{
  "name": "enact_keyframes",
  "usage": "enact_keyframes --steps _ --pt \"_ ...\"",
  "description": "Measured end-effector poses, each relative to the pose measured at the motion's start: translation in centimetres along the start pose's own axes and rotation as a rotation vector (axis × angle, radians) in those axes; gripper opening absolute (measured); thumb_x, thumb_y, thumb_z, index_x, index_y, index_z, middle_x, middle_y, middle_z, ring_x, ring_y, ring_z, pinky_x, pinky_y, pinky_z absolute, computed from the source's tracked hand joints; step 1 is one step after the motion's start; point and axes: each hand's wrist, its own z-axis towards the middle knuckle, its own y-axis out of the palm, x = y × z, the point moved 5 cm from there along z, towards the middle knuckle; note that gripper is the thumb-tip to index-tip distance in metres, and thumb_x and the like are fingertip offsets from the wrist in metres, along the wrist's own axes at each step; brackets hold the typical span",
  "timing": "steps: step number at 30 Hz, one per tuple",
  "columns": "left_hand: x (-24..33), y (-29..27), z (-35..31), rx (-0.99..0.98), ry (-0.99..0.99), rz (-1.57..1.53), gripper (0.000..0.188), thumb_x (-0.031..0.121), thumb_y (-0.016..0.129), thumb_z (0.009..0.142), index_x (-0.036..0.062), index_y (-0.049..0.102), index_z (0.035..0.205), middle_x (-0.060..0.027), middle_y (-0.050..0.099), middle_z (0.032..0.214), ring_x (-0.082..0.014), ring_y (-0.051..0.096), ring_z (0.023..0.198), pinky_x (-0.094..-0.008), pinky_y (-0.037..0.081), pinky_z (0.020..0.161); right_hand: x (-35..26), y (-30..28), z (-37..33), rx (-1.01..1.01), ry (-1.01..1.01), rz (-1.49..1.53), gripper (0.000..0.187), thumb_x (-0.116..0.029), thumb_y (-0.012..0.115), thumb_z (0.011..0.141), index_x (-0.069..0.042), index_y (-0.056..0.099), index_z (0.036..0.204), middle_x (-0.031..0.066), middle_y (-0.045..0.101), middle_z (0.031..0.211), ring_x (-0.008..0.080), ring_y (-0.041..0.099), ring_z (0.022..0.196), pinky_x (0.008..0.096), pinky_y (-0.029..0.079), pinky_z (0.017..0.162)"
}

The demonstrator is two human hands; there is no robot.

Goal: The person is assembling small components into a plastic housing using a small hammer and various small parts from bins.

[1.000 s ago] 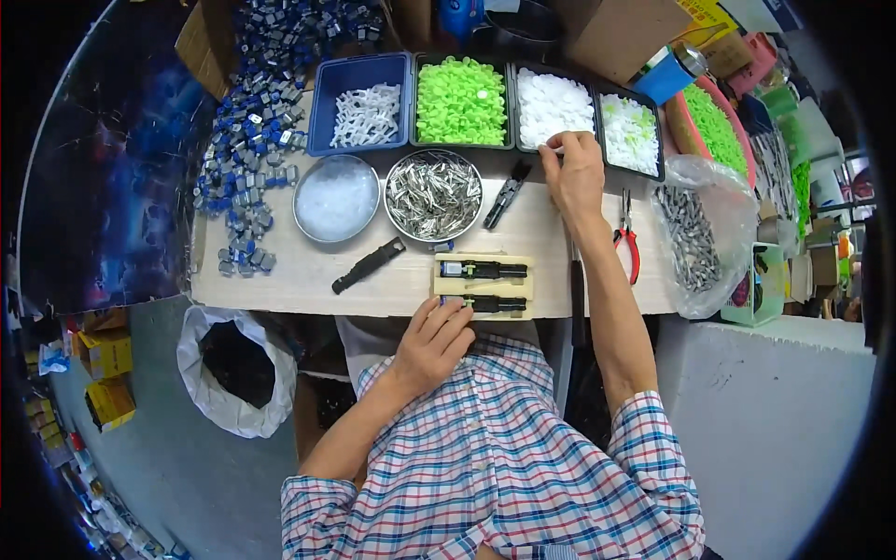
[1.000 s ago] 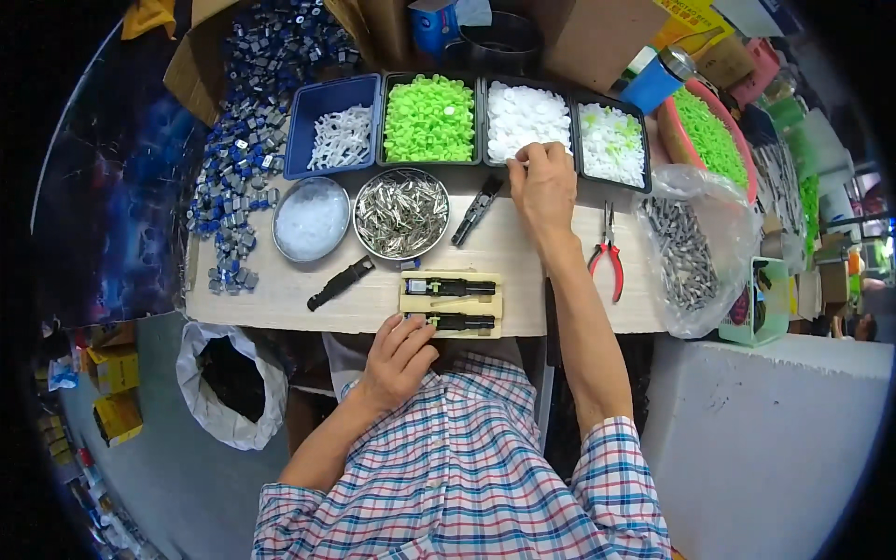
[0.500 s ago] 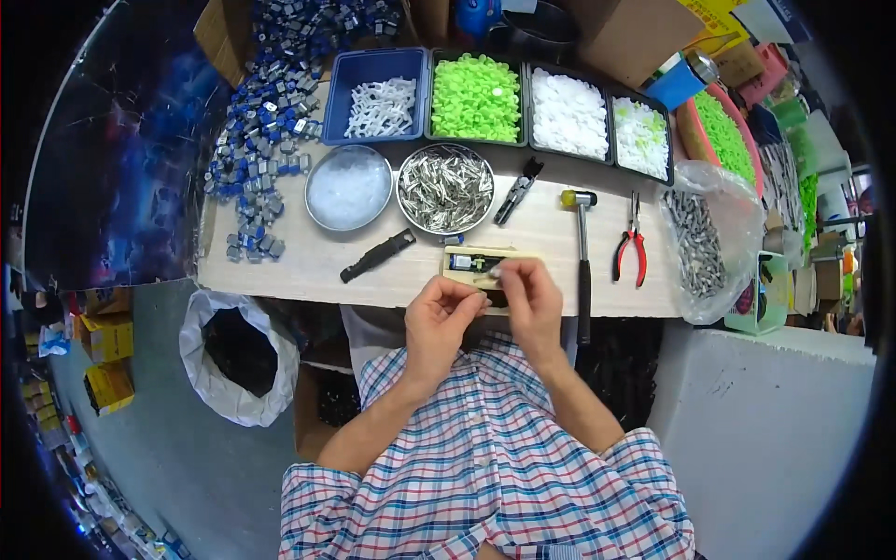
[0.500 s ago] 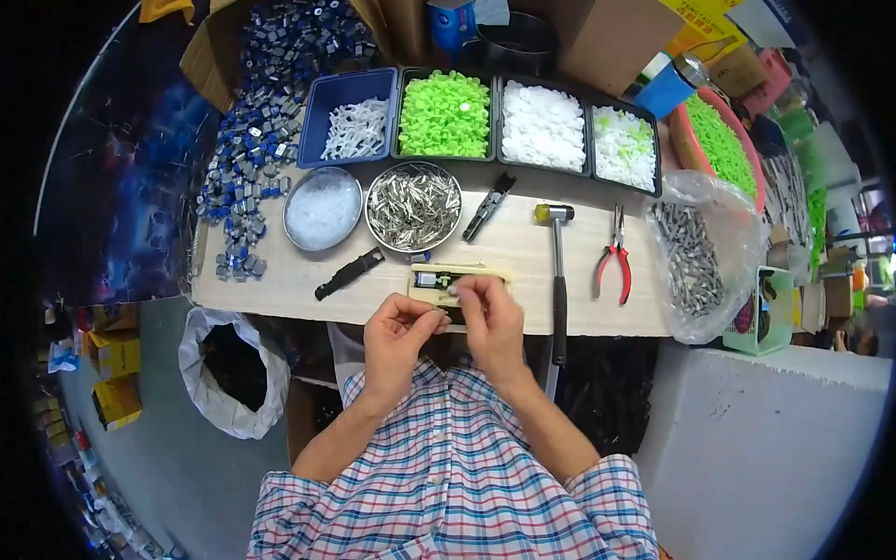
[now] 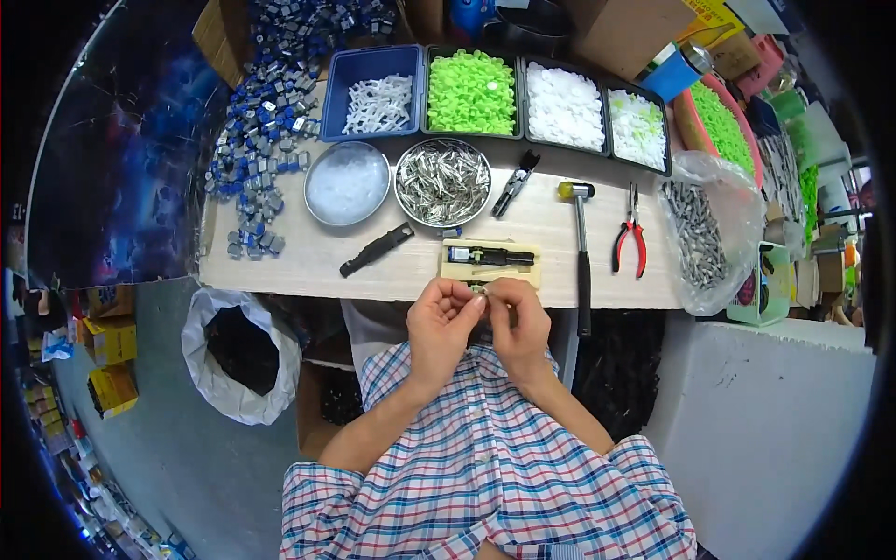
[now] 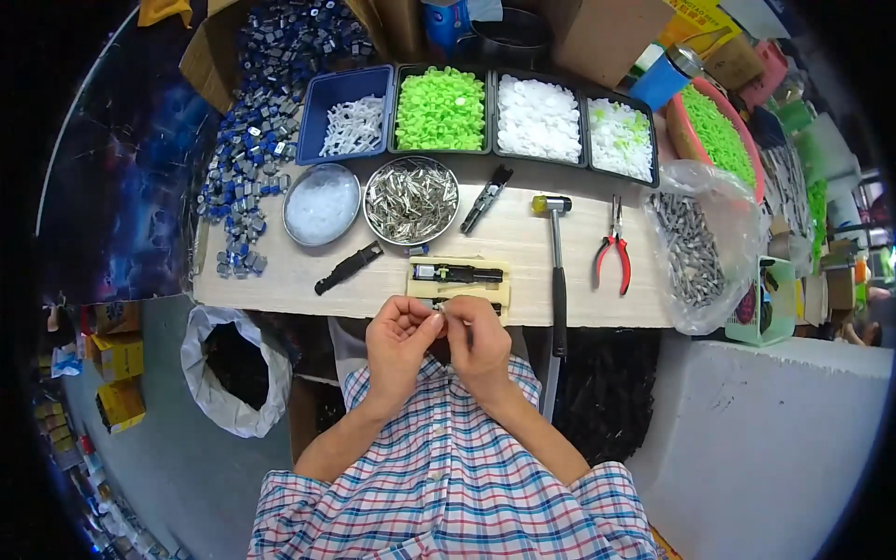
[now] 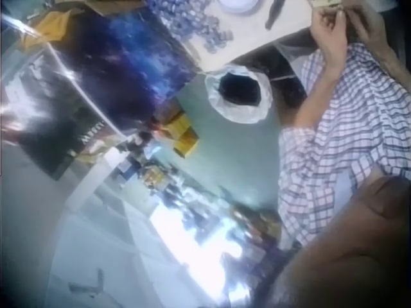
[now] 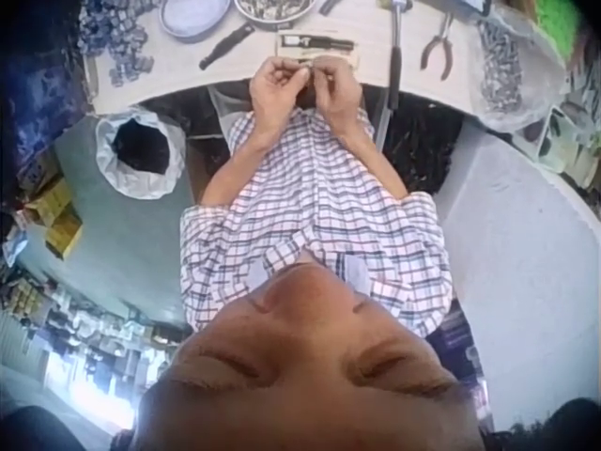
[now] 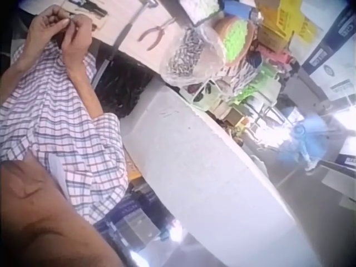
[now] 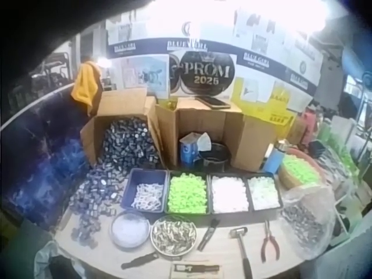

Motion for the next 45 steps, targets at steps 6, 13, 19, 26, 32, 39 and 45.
enact_keyframes --steps 6,13,19,26,32,39,45 --pt "0.6 -1.0 0.4 -0.097 -0.027 0.108 0.016 -0.004 0.068 0.095 -0.0019 0.059 0.108 -0.0071 0.07 0.094 -0.0097 0.069 0.083 -0.0219 0.058 0.079 0.8 -0.7 0.7 -0.263 0.028 0.14 0.014 -0.001 0.065 0.097 0.001 0.061 0.11 0.0108 0.067 0.105 0.0149 0.066 0.093 0.027 0.054 0.081" --pt "0.4 -1.7 1.5 -0.255 -0.181 0.084 0.013 0.0 0.067 0.097 -0.0023 0.061 0.108 -0.0071 0.073 0.093 -0.0084 0.069 0.083 -0.0212 0.057 0.075 1.7 -1.1 1.4 -0.501 0.473 0.489 0.011 0.001 0.069 0.093 -0.001 0.061 0.1 0.0071 0.061 0.104 0.0155 0.062 0.098 0.028 0.052 0.084" --pt "1.0 -0.9 1.4 -0.19 -0.031 0.308 0.014 0.003 0.064 0.099 -0.0027 0.063 0.112 -0.0058 0.073 0.09 -0.0096 0.069 0.081 -0.0228 0.057 0.073 -0.7 -1.2 3.0 -0.525 -0.086 -0.044 0.02 0.005 0.073 0.083 -0.001 0.062 0.097 0.011 0.058 0.103 0.0252 0.062 0.093 0.0328 0.052 0.077" --pt "3.9 0.6 1.0 -0.025 0.582 0.897 0.017 -0.001 0.067 0.093 -0.0032 0.067 0.109 -0.0144 0.072 0.089 -0.0248 0.072 0.079 -0.0323 0.057 0.068 1.0 -1.0 5.3 -0.315 -0.214 -0.249 0.017 0.005 0.071 0.081 -0.001 0.063 0.094 0.0134 0.058 0.101 0.0305 0.06 0.089 0.0365 0.051 0.074" --pt "3.0 1.7 0.7 -0.112 0.78 1.111 0.016 -0.004 0.068 0.084 -0.0026 0.065 0.1 -0.0164 0.071 0.102 -0.0353 0.068 0.1 -0.0411 0.055 0.082 2.0 0.0 6.3 -0.267 -0.275 -0.483 0.013 -0.002 0.072 0.081 -0.003 0.065 0.092 0.0125 0.059 0.1 0.0318 0.058 0.094 0.0412 0.049 0.079" --pt "0.9 2.0 1.0 -0.218 0.895 1.315 0.017 0.004 0.059 0.086 -0.0025 0.065 0.101 -0.0177 0.068 0.125 -0.0419 0.053 0.131 -0.0543 0.043 0.107 2.3 -0.1 6.3 -0.288 -0.273 -0.435 0.014 -0.004 0.073 0.081 -0.004 0.065 0.093 0.0108 0.06 0.099 0.0305 0.059 0.095 0.0408 0.047 0.08" --pt "0.3 2.4 0.7 -0.239 0.873 1.379 0.015 0.005 0.059 0.088 -0.0023 0.063 0.101 -0.0188 0.065 0.131 -0.0422 0.049 0.137 -0.0564 0.039 0.112 2.0 -0.5 5.9 -0.286 -0.303 -0.479 0.015 -0.002 0.072 0.08 -0.001 0.066 0.094 0.0117 0.061 0.102 0.0306 0.059 0.095 0.0409 0.046 0.081"
